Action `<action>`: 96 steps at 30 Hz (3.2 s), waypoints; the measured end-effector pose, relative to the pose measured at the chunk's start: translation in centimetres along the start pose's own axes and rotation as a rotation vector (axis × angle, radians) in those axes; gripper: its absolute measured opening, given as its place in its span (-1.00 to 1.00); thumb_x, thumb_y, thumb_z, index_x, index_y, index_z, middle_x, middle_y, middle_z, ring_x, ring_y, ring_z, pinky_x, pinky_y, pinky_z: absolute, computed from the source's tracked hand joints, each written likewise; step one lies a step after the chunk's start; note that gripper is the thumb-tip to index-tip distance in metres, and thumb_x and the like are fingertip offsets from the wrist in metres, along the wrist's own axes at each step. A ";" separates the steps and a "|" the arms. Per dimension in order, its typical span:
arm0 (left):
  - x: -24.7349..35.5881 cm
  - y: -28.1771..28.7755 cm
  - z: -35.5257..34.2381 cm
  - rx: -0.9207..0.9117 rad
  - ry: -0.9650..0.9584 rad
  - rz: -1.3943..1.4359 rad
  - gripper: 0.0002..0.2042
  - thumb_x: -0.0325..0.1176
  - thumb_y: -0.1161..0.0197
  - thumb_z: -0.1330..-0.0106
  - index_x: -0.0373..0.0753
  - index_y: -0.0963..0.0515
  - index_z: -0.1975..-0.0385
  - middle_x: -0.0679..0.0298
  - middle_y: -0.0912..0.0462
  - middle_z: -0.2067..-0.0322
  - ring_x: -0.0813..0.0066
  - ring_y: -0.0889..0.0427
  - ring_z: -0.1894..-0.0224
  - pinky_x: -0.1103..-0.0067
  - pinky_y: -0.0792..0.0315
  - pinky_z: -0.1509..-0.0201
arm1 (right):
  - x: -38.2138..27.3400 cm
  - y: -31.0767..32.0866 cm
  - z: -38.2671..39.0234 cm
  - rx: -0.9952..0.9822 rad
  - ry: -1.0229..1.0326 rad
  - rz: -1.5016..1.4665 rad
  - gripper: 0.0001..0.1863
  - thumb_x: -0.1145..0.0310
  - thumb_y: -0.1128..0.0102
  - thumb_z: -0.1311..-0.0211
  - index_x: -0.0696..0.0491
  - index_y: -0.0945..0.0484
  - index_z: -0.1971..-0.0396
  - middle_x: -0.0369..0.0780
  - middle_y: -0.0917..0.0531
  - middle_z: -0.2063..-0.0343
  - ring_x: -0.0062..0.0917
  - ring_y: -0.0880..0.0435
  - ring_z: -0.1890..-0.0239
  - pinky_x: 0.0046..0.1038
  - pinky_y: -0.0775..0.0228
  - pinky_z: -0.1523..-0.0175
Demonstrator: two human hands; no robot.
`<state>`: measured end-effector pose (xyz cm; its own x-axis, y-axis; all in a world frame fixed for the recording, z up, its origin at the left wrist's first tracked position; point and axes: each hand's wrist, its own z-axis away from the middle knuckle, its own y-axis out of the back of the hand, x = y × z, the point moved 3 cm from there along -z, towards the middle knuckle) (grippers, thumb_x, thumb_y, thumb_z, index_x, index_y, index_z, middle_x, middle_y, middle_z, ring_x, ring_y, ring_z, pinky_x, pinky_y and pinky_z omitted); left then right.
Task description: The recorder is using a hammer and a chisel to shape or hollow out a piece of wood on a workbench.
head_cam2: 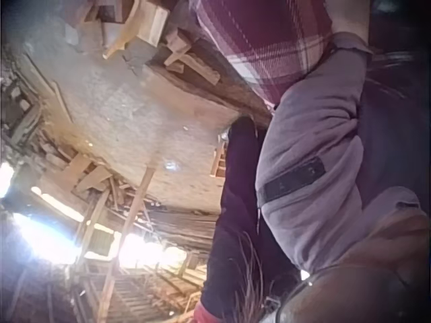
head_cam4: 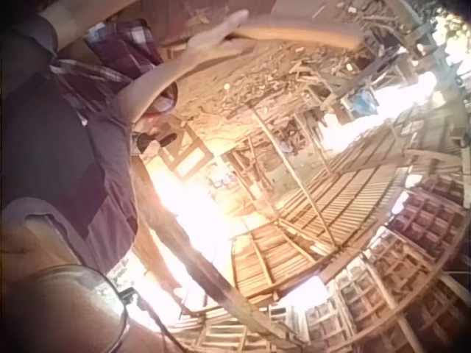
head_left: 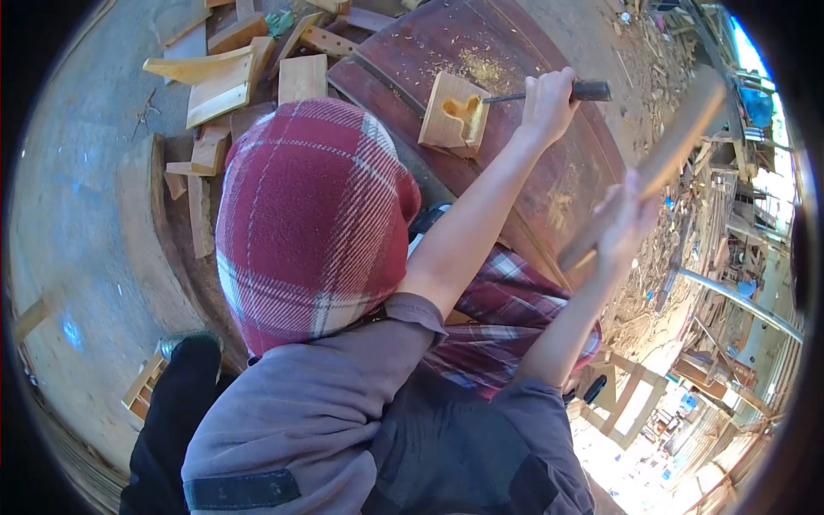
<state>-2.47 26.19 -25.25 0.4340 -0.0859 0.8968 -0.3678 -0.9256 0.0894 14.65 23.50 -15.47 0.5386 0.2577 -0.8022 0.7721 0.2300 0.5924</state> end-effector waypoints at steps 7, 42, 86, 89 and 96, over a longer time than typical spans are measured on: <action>-1.2 -0.3 1.5 -0.059 0.001 -0.110 -0.83 -0.40 -0.33 -0.11 -0.15 -0.46 0.37 0.21 -0.59 0.47 0.12 -0.60 0.26 0.26 -0.27 0.21 | -1.2 0.2 0.0 0.041 0.168 0.161 -0.47 0.07 -0.26 -0.26 0.26 -0.49 0.05 -0.12 -0.62 0.31 -0.44 -0.60 0.25 -0.40 -0.43 0.09; -0.4 2.2 -0.8 0.003 0.060 0.069 -0.76 -0.36 -0.40 -0.11 -0.26 -0.47 0.33 0.02 -0.62 0.44 -0.05 -0.61 0.29 0.23 -0.43 0.22 | 0.9 2.3 -0.9 0.013 0.091 0.038 -0.53 -0.01 -0.24 -0.26 0.16 -0.48 0.19 -0.28 -0.49 0.52 -0.64 -0.45 0.53 -0.58 -0.29 0.41; -0.2 -0.8 0.2 -0.131 0.093 -0.027 -0.82 -0.37 -0.34 -0.16 -0.18 -0.45 0.35 0.20 -0.60 0.47 0.12 -0.60 0.26 0.25 -0.30 0.16 | -0.5 3.2 0.0 0.041 0.137 0.165 -0.34 0.00 -0.24 -0.27 0.30 -0.42 -0.10 0.02 -0.57 0.03 -0.32 -0.55 0.00 -0.37 -0.31 -0.14; -0.4 -0.2 -0.5 -0.125 0.112 -0.003 -0.81 -0.34 -0.36 -0.16 -0.20 -0.46 0.36 0.17 -0.61 0.47 0.09 -0.61 0.27 0.24 -0.33 0.17 | -0.6 3.1 0.2 0.021 0.149 0.117 -0.34 0.00 -0.24 -0.27 0.30 -0.42 -0.10 0.02 -0.57 0.03 -0.32 -0.54 -0.01 -0.37 -0.30 -0.14; -0.6 1.4 -1.6 -0.018 0.200 0.102 -0.77 -0.30 -0.38 -0.16 -0.23 -0.48 0.34 0.08 -0.64 0.41 0.01 -0.62 0.22 0.19 -0.36 0.07 | -2.0 3.1 0.8 0.123 0.344 0.137 -0.33 0.02 -0.28 -0.25 0.32 -0.41 -0.09 -0.01 -0.61 0.11 -0.33 -0.58 0.09 -0.40 -0.37 -0.06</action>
<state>-4.57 25.55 -24.98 0.2223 -0.1022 0.9696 -0.4167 -0.9090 -0.0002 16.20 22.96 -12.07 0.5113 0.5827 -0.6317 0.7469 0.0625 0.6620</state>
